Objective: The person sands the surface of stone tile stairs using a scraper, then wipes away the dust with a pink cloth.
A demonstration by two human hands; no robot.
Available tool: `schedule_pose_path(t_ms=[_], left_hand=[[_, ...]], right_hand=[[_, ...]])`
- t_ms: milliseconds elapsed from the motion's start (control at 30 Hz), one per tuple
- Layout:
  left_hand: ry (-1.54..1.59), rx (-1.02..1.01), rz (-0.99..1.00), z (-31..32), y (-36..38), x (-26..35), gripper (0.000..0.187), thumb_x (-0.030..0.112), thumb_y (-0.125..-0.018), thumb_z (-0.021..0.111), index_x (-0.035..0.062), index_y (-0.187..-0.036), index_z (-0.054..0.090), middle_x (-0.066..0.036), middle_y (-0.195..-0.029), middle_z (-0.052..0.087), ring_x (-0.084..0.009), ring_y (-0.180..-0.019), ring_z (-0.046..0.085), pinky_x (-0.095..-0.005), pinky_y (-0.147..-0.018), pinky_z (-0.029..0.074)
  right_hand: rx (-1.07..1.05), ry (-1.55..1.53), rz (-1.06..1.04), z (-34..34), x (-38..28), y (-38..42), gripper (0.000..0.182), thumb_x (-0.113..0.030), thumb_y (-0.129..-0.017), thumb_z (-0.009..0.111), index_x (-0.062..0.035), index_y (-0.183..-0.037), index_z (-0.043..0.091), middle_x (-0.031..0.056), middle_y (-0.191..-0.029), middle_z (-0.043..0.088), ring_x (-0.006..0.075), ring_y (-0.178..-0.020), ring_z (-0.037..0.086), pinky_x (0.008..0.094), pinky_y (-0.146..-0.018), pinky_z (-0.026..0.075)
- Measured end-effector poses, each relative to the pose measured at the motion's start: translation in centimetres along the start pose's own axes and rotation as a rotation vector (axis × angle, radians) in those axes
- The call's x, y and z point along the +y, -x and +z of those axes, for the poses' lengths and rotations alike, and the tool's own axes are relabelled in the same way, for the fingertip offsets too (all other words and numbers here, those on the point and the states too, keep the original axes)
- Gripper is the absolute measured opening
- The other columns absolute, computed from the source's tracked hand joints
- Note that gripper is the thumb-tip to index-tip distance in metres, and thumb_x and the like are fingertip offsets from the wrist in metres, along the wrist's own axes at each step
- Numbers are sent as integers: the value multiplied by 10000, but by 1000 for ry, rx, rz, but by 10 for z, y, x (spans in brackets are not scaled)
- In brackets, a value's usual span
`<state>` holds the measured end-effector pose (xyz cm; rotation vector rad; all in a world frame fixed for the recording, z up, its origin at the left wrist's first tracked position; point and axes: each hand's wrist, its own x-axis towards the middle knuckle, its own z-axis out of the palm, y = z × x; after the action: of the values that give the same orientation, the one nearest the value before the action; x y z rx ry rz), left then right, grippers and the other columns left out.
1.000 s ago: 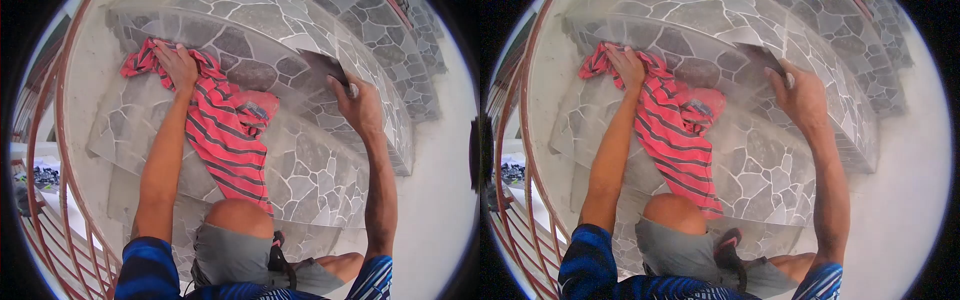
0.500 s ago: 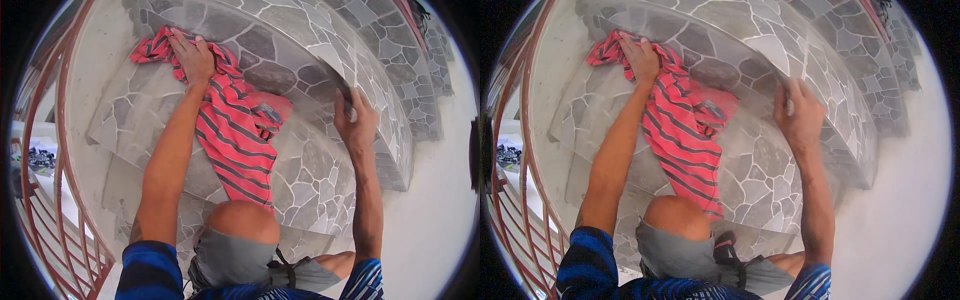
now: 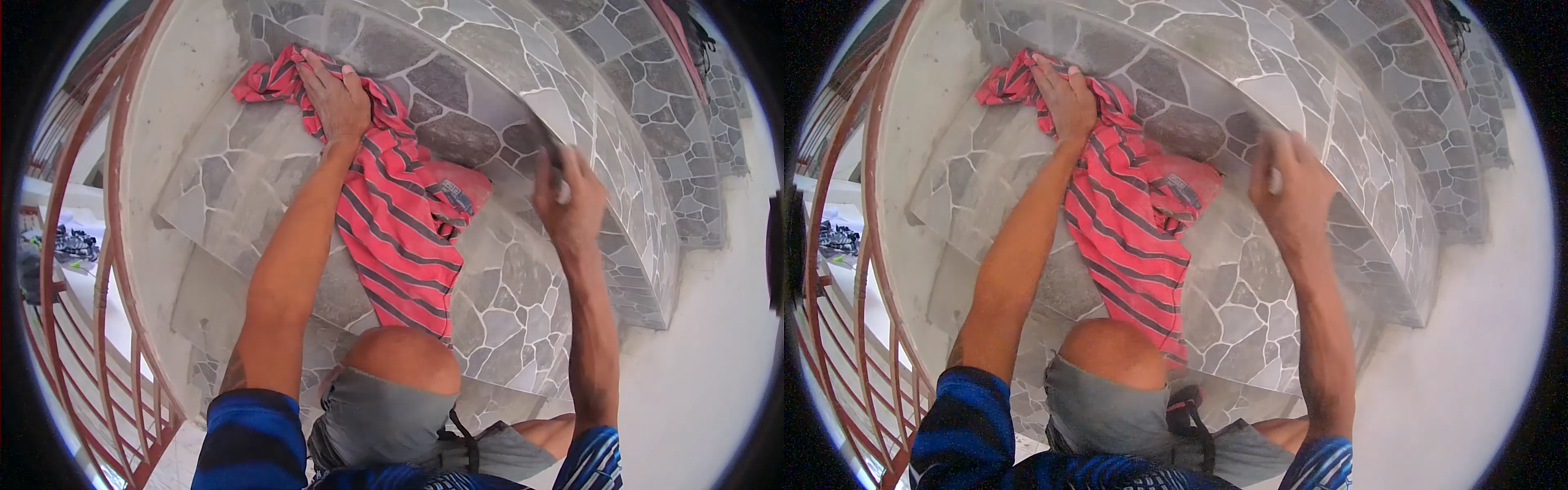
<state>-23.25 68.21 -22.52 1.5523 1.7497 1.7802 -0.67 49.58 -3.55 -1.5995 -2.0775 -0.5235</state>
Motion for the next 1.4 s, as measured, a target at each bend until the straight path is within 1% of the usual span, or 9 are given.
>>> schedule_pose_path(t_ms=[200, 400, 500, 600, 700, 900, 1200, 1333, 1400], left_hand=[[17, -2, 20, -3, -2, 1, 736, 291, -969, 437, -89, -1499, 96, -414, -1484, 172, -523, -1399, 193, -526, -1164, 182], [11, 8, 10, -3, -4, 2, 727, 277, -969, 436, -94, -1496, 98, -409, -1489, 168, -518, -1402, 192, -515, -1167, 180], [3, 13, 14, -3, -2, 4, 733, 277, -962, 449, -88, -1497, 106, -415, -1477, 184, -519, -1395, 207, -522, -1165, 184], [13, 9, 10, -6, -2, 3, 733, 271, -961, 452, -88, -1497, 105, -414, -1477, 185, -519, -1394, 208, -526, -1166, 180], [15, 10, 33, -3, -1, 1, 729, 266, -961, 451, -87, -1498, 106, -414, -1476, 189, -522, -1392, 210, -531, -1165, 179], [34, 17, 4, -6, -3, 2, 729, 261, -959, 452, -85, -1500, 107, -413, -1475, 193, -524, -1390, 213, -532, -1165, 180], [15, 10, 42, -3, -2, -4, 719, 228, -954, 462, -101, -1491, 115, -410, -1482, 185, -517, -1397, 205, -523, -1172, 169], [24, 3, 26, -3, -1, -1, 718, 224, -952, 464, -88, -1497, 116, -406, -1480, 190, -519, -1392, 212, -525, -1168, 179], [-23, 7, 41, 3, -1, -11, 716, 219, -950, 464, -84, -1498, 117, -407, -1476, 197, -522, -1387, 219, -527, -1165, 185]], right_hand=[[-12, -52, -48, 60, -58, -59, 354, -101, -773, 656, -111, -1122, 602, 99, -962, 629, 312, -798, 656, 435, -648, 529], [-56, -85, 34, 13, -11, -13, 453, -67, -768, 661, -160, -1205, 588, 98, -950, 623, 308, -808, 655, 438, -677, 531], [-108, -32, -52, 18, -20, -28, 492, -51, -755, 670, -159, -1226, 583, 94, -939, 623, 297, -814, 656, 426, -679, 536], [-102, 1, -115, 57, -58, -70, 279, -90, -844, 630, -112, -1122, 615, 126, -941, 661, 331, -790, 666, 409, -650, 530], [-76, 19, -156, 79, -86, -95, 239, -119, -842, 630, -99, -1081, 616, 136, -960, 662, 344, -802, 665, 419, -646, 531], [6, -46, -70, 37, -43, -51, 289, -107, -796, 626, -114, -1084, 605, 125, -957, 643, 337, -817, 667, 419, -622, 533], [-42, -76, -97, 95, -111, -121, 265, -127, -835, 608, -75, -1095, 614, 133, -965, 673, 377, -781, 662, 467, -659, 533], [7, -62, -127, 89, -93, -107, 265, -140, -746, 670, -68, -992, 601, 140, -930, 658, 361, -797, 669, 456, -654, 536], [-42, -89, -78, 72, -79, -91, 277, -134, -808, 623, -78, -1079, 609, 134, -978, 666, 374, -822, 663, 468, -692, 532]])
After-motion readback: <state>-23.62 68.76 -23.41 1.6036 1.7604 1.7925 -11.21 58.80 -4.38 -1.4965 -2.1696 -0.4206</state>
